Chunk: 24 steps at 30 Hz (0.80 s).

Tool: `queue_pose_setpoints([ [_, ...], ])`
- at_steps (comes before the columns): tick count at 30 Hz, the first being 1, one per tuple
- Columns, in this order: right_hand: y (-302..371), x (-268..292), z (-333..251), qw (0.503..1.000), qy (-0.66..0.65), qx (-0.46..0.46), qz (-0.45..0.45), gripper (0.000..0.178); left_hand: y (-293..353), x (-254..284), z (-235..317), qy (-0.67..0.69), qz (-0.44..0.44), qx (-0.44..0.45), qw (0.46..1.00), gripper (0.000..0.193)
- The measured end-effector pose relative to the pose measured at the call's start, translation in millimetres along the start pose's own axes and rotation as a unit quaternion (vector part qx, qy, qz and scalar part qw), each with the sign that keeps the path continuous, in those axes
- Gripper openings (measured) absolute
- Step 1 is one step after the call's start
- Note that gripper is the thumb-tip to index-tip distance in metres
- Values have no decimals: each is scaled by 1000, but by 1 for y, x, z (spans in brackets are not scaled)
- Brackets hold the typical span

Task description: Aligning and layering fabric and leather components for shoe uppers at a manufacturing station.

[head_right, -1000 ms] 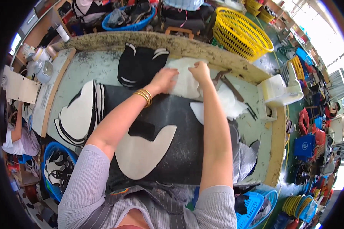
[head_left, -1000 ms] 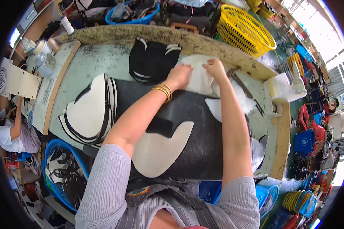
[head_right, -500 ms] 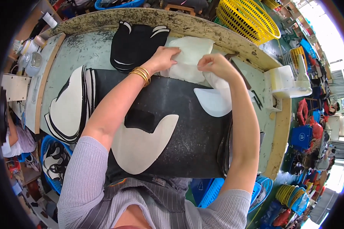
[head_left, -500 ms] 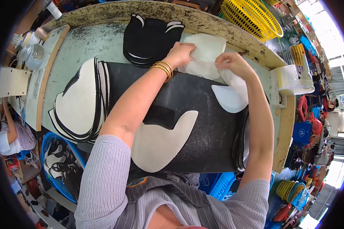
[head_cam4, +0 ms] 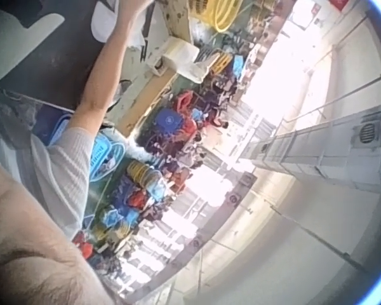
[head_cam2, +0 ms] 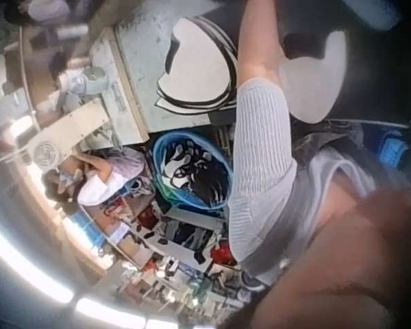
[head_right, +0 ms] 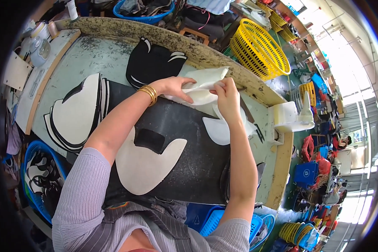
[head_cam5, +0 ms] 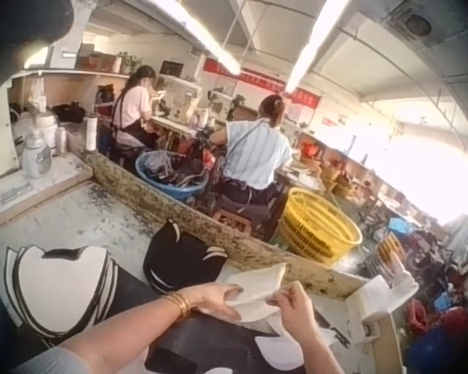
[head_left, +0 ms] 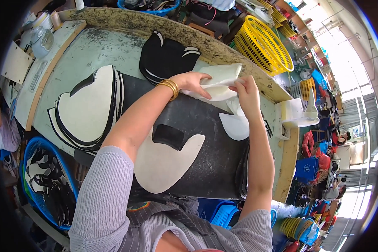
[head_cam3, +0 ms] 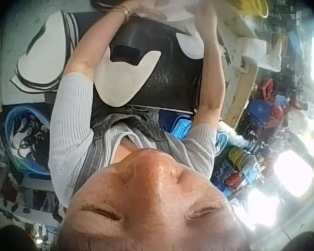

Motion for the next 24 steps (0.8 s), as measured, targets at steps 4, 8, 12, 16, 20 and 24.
queue_pose_setpoints([
  [4, 45, 14, -39, 996, 28, 39, 81, 6, 8, -5, 8, 50, -43, -3, 998, 100],
  [8, 89, 50, -109, 963, 19, 101, 248, 6, 5, -13, 4, -98, -28, -80, 992, 92],
  [12, 117, 59, -143, 951, -29, 126, 282, 8, 26, 1, 35, 12, -34, -3, 999, 76],
  [16, 133, 52, -111, 953, -152, 72, 253, 9, 96, -17, 109, 566, -35, -235, 790, 60],
  [20, 146, 28, -90, 934, -269, 38, 233, 15, 144, -38, 134, 444, 88, -172, 875, 36],
  [24, 170, -30, -42, 902, -403, -131, 85, 38, 164, -45, 133, 546, 197, -94, 809, 20],
])
Point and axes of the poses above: each hand's wrist, its own y-axis away from the middle knuckle, its own x-axis out of the back of the hand, z = x × y, the point moved 7 cm from there along -y, towards the middle knuckle, and after that the axes turned 6 degrees about -z, right-handed, at the moved point
